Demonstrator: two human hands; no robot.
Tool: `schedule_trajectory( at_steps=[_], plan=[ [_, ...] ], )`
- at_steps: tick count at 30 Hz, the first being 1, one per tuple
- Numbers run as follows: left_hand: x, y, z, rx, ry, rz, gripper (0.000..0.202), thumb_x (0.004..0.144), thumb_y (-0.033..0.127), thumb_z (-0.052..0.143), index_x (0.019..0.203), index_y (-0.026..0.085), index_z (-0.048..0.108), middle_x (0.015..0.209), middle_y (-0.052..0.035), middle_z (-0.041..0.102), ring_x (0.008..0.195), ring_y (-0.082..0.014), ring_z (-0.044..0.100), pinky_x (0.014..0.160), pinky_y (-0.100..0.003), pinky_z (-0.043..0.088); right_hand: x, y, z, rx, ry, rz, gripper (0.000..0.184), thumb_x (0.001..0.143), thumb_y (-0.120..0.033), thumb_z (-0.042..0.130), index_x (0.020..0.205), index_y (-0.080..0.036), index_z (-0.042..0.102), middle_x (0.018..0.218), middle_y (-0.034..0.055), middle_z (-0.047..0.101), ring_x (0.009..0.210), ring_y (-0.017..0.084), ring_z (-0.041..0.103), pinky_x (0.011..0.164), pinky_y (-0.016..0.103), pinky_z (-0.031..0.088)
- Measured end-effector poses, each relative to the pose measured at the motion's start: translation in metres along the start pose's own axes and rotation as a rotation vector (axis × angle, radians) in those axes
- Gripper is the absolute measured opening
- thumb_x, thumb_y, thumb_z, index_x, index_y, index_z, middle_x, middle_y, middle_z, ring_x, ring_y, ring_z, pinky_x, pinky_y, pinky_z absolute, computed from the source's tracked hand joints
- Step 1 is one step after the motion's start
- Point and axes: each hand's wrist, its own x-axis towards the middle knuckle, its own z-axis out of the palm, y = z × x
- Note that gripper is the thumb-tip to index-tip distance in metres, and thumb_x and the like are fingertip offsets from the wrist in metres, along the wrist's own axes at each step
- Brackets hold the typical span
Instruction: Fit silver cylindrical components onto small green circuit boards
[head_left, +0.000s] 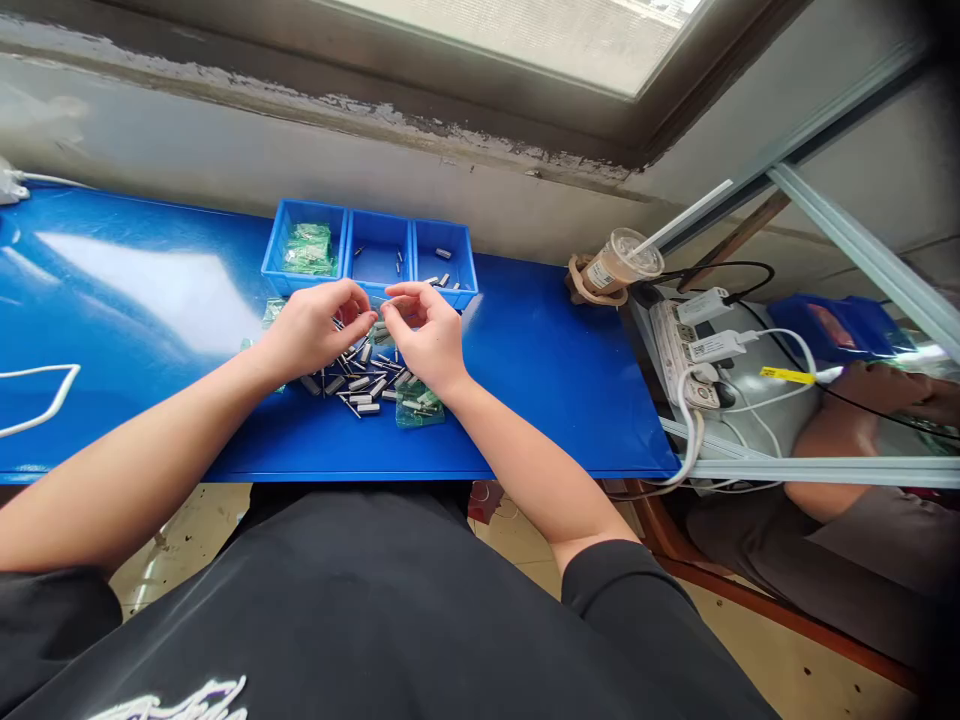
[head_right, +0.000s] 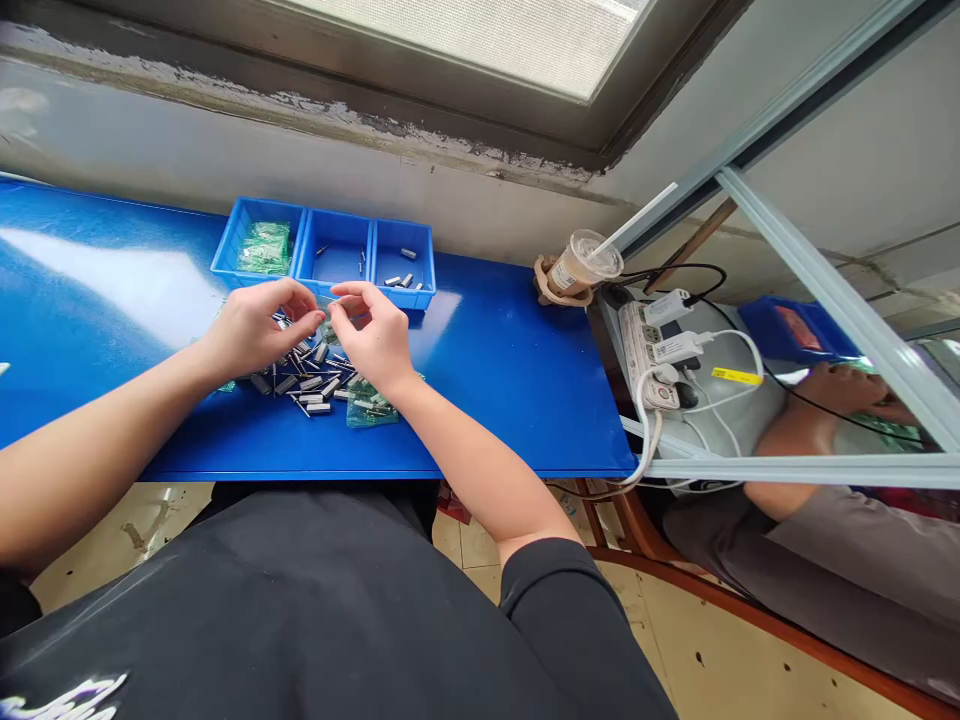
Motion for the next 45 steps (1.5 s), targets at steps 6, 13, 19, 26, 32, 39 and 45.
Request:
schedule_trajectory(
  at_steps=[6, 13, 19, 26, 32, 39, 45],
  plan=[
    [-0.001, 0.003, 0.001, -0.116, -0.031, 0.016, 0.035, 0.091, 0.054, 0.076, 0.101, 0.022, 0.069, 0.095, -0.0069, 0.079, 0.084, -0.0219, 0.074, 0.081, -0.036, 0.062, 0.002, 0.0, 0.0, 0.187, -0.075, 0.057, 0.054, 0.097, -0.071, 0.068, 0.12, -0.022, 0.072, 0.113, 0.0081, 0.082, 0.105, 0.02, 0.079, 0.087, 0.032, 0.068],
    [0.001, 0.004, -0.002, -0.089, 0.009, -0.036, 0.036, 0.088, 0.051, 0.078, 0.106, 0.021, 0.069, 0.098, -0.0076, 0.079, 0.083, -0.0208, 0.073, 0.08, -0.036, 0.062, 0.002, -0.003, -0.005, 0.288, -0.157, 0.005, 0.06, 0.095, -0.077, 0.068, 0.118, -0.022, 0.07, 0.122, 0.0097, 0.081, 0.115, 0.021, 0.08, 0.099, 0.037, 0.07],
    [0.002, 0.002, 0.0, -0.161, 0.049, -0.153, 0.025, 0.096, 0.042, 0.064, 0.105, 0.021, 0.074, 0.095, -0.0072, 0.082, 0.077, -0.0191, 0.074, 0.074, -0.034, 0.06, 0.002, 0.0, -0.001, 0.254, -0.122, 0.015, 0.044, 0.098, -0.064, 0.07, 0.113, -0.022, 0.069, 0.119, 0.0088, 0.082, 0.107, 0.02, 0.082, 0.094, 0.037, 0.07],
    [0.004, 0.002, 0.003, -0.442, 0.088, -0.27, 0.036, 0.091, 0.045, 0.077, 0.117, 0.021, 0.069, 0.095, -0.0092, 0.083, 0.088, -0.0226, 0.081, 0.077, -0.035, 0.064, 0.008, 0.003, -0.005, 0.043, 0.056, 0.012, 0.028, 0.095, -0.04, 0.073, 0.116, -0.021, 0.072, 0.113, 0.0067, 0.082, 0.096, 0.016, 0.075, 0.08, 0.03, 0.063],
    [0.006, -0.001, 0.003, -0.463, 0.108, -0.265, 0.036, 0.092, 0.045, 0.077, 0.117, 0.021, 0.067, 0.094, -0.0082, 0.082, 0.088, -0.0226, 0.082, 0.077, -0.035, 0.064, 0.01, 0.006, -0.003, 0.173, -0.087, 0.157, 0.028, 0.091, -0.042, 0.077, 0.108, -0.02, 0.072, 0.093, 0.0025, 0.079, 0.081, 0.013, 0.073, 0.072, 0.027, 0.062],
    [0.006, 0.0, 0.0, -0.443, 0.057, -0.274, 0.036, 0.092, 0.042, 0.074, 0.121, 0.022, 0.065, 0.082, -0.0029, 0.078, 0.077, -0.0214, 0.079, 0.074, -0.035, 0.062, 0.014, 0.008, -0.005, 0.297, -0.029, 0.269, 0.032, 0.089, -0.045, 0.083, 0.102, -0.021, 0.066, 0.083, -0.0016, 0.072, 0.066, 0.01, 0.067, 0.051, 0.021, 0.053],
    [0.008, -0.001, -0.001, -0.455, 0.064, -0.288, 0.033, 0.089, 0.039, 0.073, 0.117, 0.023, 0.065, 0.071, 0.0009, 0.07, 0.062, -0.0172, 0.07, 0.06, -0.032, 0.056, 0.014, 0.009, -0.003, 0.316, -0.031, 0.278, 0.034, 0.092, -0.046, 0.081, 0.107, -0.022, 0.064, 0.087, -0.0008, 0.074, 0.065, 0.009, 0.067, 0.052, 0.02, 0.053]
  ],
)
